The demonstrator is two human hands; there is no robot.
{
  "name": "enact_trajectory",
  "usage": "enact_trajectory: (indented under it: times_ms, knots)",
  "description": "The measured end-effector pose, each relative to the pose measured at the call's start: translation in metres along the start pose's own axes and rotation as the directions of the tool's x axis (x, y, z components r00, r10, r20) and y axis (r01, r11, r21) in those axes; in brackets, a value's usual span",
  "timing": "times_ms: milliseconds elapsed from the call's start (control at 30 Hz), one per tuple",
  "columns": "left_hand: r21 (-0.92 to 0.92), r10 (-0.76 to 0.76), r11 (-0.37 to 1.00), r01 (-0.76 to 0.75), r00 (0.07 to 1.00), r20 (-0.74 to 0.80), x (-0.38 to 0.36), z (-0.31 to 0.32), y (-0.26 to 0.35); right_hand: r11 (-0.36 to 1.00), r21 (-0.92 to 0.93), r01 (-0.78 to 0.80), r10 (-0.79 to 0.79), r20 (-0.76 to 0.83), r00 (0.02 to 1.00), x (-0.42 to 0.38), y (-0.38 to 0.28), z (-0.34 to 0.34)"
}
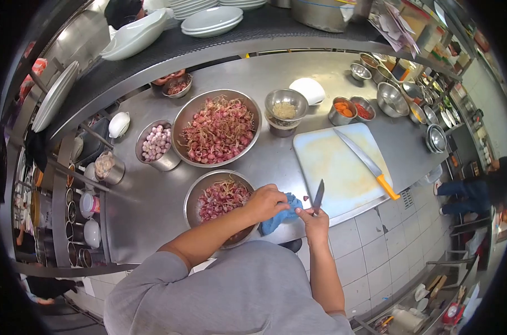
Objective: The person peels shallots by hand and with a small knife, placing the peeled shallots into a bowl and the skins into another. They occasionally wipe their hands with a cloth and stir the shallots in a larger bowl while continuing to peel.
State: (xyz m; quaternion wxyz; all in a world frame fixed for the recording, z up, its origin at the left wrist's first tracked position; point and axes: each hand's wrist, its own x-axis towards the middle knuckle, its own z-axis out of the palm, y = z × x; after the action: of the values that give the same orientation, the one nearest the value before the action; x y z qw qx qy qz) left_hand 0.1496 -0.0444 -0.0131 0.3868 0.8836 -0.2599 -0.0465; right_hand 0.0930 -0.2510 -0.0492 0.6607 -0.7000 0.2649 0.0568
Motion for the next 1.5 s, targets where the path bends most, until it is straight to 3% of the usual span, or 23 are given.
enact_trajectory:
  times_ms: [67,100,200,233,267,300,333,367,400,467,533,600,667,700,733,767,867,1033,1100,1233,1300,1367,1500]
  knots:
    - [0.019,0.131,0.991,-0.131,0.991,-0.008,0.005,0.002,-0.009,0.967,-0.08,0.24,-0.238,0.037,0.971,0.01,0.014,-0.002]
    - [0.053,0.097,0.994,-0.101,0.993,0.07,0.007,-0.006,-0.008,0.951,-0.168,0.259,-0.244,0.104,0.964,0.003,0.004,-0.004]
    - [0.078,0.266,0.961,-0.265,0.964,0.003,0.015,-0.031,-0.017,0.938,-0.312,0.149,-0.122,0.105,0.987,-0.011,-0.01,-0.005]
    - [0.024,0.197,0.98,-0.198,0.98,0.024,0.015,-0.042,-0.017,0.945,-0.303,0.121,-0.105,0.07,0.992,-0.015,-0.015,-0.004]
    - [-0.025,0.124,0.992,-0.123,0.991,0.05,0.016,-0.051,-0.014,0.995,-0.095,0.01,0.004,0.143,0.99,-0.017,-0.02,-0.004]
    - [-0.441,-0.089,0.886,0.144,0.986,0.144,0.021,-0.057,-0.011,0.988,0.109,-0.108,0.079,0.24,0.967,-0.019,-0.021,-0.007]
    - [-0.727,-0.248,0.56,0.398,0.917,0.311,0.025,-0.065,-0.006,0.987,0.118,-0.113,0.084,0.227,0.97,-0.02,-0.018,-0.01]
    - [-0.865,-0.227,0.252,0.434,0.895,0.384,0.025,-0.075,0.0,0.971,0.207,-0.12,0.065,0.257,0.964,-0.018,-0.015,-0.011]
    - [-0.862,-0.229,0.256,0.436,0.894,0.385,0.026,-0.079,0.003,0.948,0.292,-0.129,0.041,0.291,0.956,-0.015,-0.013,-0.009]
    - [-0.881,-0.109,-0.225,0.417,0.887,0.448,0.025,-0.083,0.004,0.966,0.244,-0.082,0.008,0.292,0.956,-0.007,-0.006,-0.011]
    - [-0.867,-0.112,-0.245,0.433,0.876,0.469,0.026,-0.076,0.001,0.998,0.058,0.019,-0.023,0.081,0.996,0.0,0.011,-0.008]
    - [-0.854,-0.113,-0.269,0.445,0.867,0.486,0.031,-0.063,-0.003,0.994,-0.086,0.07,-0.063,0.082,0.995,0.012,0.034,-0.015]
    - [-0.851,-0.331,0.246,0.464,0.865,0.376,0.04,-0.042,-0.007,0.921,-0.311,0.236,-0.223,0.079,0.972,0.013,0.04,-0.016]
    - [-0.851,-0.334,0.243,0.465,0.864,0.377,0.041,-0.028,-0.009,0.92,-0.313,0.234,-0.219,0.081,0.972,0.009,0.035,-0.016]
    - [-0.392,-0.269,0.849,0.355,0.928,0.259,0.041,-0.011,-0.012,0.867,-0.403,0.291,-0.269,0.113,0.957,0.001,0.021,-0.015]
    - [0.308,-0.128,0.95,0.054,0.966,0.223,0.041,0.004,-0.014,0.801,-0.488,0.346,-0.315,0.148,0.937,-0.007,0.01,-0.014]
    - [0.395,-0.177,0.918,0.043,0.934,0.31,0.034,0.055,-0.027,0.776,-0.559,0.292,-0.286,0.102,0.953,-0.018,-0.006,-0.007]
    - [0.326,-0.046,0.944,-0.056,0.954,0.295,0.044,0.038,-0.015,0.749,-0.576,0.328,-0.371,0.046,0.928,-0.02,-0.009,-0.015]
    - [0.28,-0.145,0.955,0.098,0.978,0.152,0.042,0.022,-0.001,0.747,-0.597,0.291,-0.346,0.024,0.938,-0.022,-0.013,-0.017]
    - [0.235,-0.11,0.968,0.086,0.99,0.088,0.033,-0.001,0.007,0.654,-0.684,0.324,-0.408,0.042,0.912,-0.024,-0.015,-0.017]
    - [0.11,-0.029,0.994,0.03,1.0,-0.012,0.027,-0.006,0.012,0.623,-0.718,0.309,-0.408,0.038,0.912,-0.024,-0.017,-0.016]
    - [0.086,0.048,0.995,-0.041,0.996,-0.08,0.023,-0.009,0.026,0.485,-0.856,0.18,-0.314,0.021,0.949,-0.023,-0.019,-0.014]
    - [0.144,0.287,0.953,-0.266,0.946,-0.153,0.017,0.013,0.047,0.376,-0.898,0.231,-0.332,0.102,0.938,-0.031,-0.033,-0.003]
